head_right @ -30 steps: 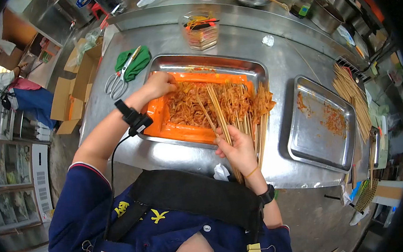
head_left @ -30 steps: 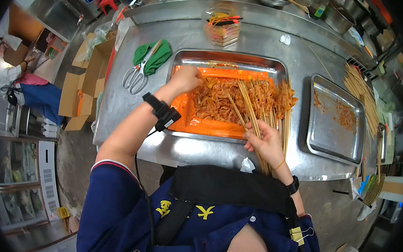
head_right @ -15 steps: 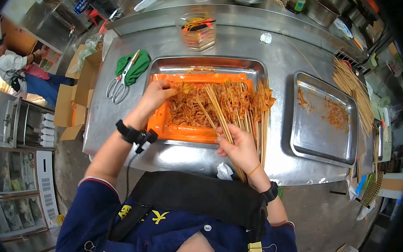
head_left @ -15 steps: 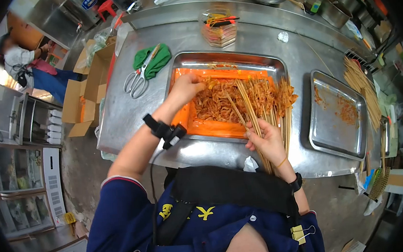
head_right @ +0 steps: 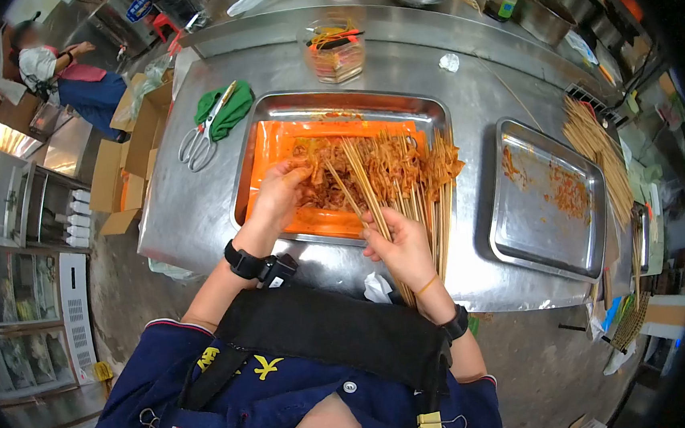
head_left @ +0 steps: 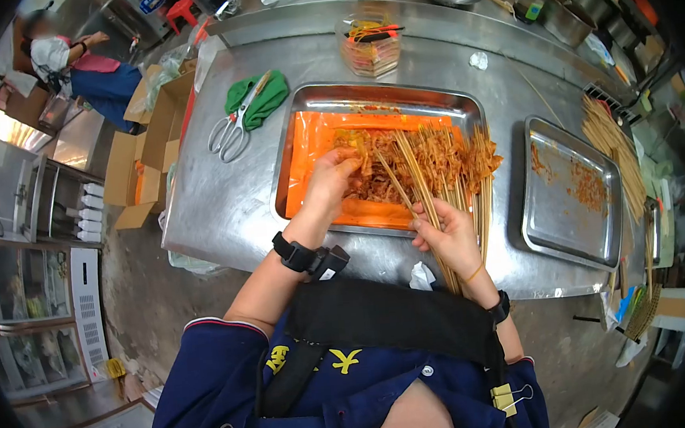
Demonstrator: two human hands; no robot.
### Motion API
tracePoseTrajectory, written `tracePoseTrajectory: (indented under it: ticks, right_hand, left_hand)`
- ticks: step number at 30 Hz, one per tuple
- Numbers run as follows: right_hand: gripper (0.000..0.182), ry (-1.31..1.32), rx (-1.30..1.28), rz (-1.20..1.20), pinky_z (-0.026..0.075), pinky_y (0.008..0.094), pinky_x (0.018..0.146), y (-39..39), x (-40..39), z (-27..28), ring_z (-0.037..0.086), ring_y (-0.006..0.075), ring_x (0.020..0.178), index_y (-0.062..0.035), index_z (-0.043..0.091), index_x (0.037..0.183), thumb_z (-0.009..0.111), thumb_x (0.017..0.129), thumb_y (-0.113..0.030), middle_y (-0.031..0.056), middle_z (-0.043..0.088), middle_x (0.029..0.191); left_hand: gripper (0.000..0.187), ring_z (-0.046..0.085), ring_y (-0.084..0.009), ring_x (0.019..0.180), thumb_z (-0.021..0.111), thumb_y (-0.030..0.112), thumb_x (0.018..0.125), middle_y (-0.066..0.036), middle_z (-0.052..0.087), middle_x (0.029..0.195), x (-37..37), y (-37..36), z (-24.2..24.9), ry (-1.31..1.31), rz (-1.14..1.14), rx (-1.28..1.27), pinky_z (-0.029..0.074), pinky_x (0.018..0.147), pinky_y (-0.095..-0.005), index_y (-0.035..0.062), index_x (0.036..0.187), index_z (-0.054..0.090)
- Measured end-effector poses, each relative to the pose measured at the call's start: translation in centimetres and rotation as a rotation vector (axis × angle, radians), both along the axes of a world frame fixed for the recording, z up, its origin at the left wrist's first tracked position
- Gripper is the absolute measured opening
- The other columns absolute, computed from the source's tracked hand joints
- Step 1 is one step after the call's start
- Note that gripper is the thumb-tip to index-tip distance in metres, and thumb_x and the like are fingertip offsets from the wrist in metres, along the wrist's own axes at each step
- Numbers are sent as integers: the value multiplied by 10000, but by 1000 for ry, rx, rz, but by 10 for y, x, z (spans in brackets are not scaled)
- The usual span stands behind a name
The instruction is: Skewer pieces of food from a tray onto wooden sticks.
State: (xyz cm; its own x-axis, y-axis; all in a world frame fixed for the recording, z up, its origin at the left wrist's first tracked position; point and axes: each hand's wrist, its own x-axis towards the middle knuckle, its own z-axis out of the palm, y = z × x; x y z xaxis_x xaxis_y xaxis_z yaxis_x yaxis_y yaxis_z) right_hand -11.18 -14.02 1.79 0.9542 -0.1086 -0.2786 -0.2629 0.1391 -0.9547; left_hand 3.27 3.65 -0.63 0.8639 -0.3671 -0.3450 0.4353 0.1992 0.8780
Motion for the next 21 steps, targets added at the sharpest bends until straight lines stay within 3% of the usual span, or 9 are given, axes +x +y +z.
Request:
tracePoseTrajectory:
  ticks: [3, 6, 9, 12, 16, 19, 21]
  right_hand:
    - [203, 3, 12, 0, 469, 195, 485, -1, 1, 2, 582, 85, 573, -2, 543, 1015, 578, 818, -34, 22, 577, 765]
    - [206, 12, 25, -3, 472, 197, 487, -1, 1, 3, 585, 88, 575, 5, 542, 1016, 579, 817, -34, 25, 580, 764]
    - [215, -4, 37, -21, 474, 199, 489, -4, 2, 2, 585, 100, 580, 26, 523, 1033, 562, 827, -19, 64, 599, 793]
    - [221, 0, 65, -29, 471, 199, 490, -5, 1, 3, 582, 106, 580, 33, 511, 1045, 554, 834, -16, 83, 609, 812]
    - [227, -10, 99, -53, 459, 186, 484, -6, 1, 2, 576, 79, 577, 31, 529, 1041, 570, 825, -27, 31, 580, 784]
    - [227, -1, 102, -50, 458, 187, 484, -6, 1, 3, 574, 77, 582, 33, 527, 1036, 574, 824, -31, 28, 578, 780]
    - [224, 4, 68, -32, 459, 186, 487, -5, 2, 3, 575, 76, 586, 28, 531, 1032, 577, 822, -33, 28, 577, 782]
  left_hand:
    - [172, 584, -139, 692, 577, 100, 796, -42, 611, 815, 12, 15, -6, -209, -44, 369, 467, 565, -284, 37, 955, 575]
    - [246, 607, -222, 695, 598, 100, 754, -88, 616, 767, 14, 24, 5, -593, -29, 1042, 480, 614, -328, 22, 985, 564]
    - [279, 607, -300, 756, 599, 102, 740, -144, 618, 814, 13, 21, 6, -892, 136, 1137, 479, 680, -363, 22, 1004, 559]
    - [283, 579, -323, 884, 591, 96, 734, -169, 607, 924, 12, -1, 8, -789, -239, 1008, 461, 756, -383, 26, 1007, 563]
    - [179, 535, -343, 919, 581, 85, 686, -165, 600, 896, 0, -29, 0, -1171, -210, 1105, 435, 801, -422, 28, 852, 616]
    - [153, 553, -358, 855, 586, 105, 705, -164, 608, 853, 3, -21, 1, -1110, -249, 1097, 444, 758, -430, 26, 831, 620]
    - [175, 570, -317, 795, 592, 99, 726, -150, 620, 852, 6, -13, 7, -861, -338, 1105, 453, 727, -386, 17, 878, 619]
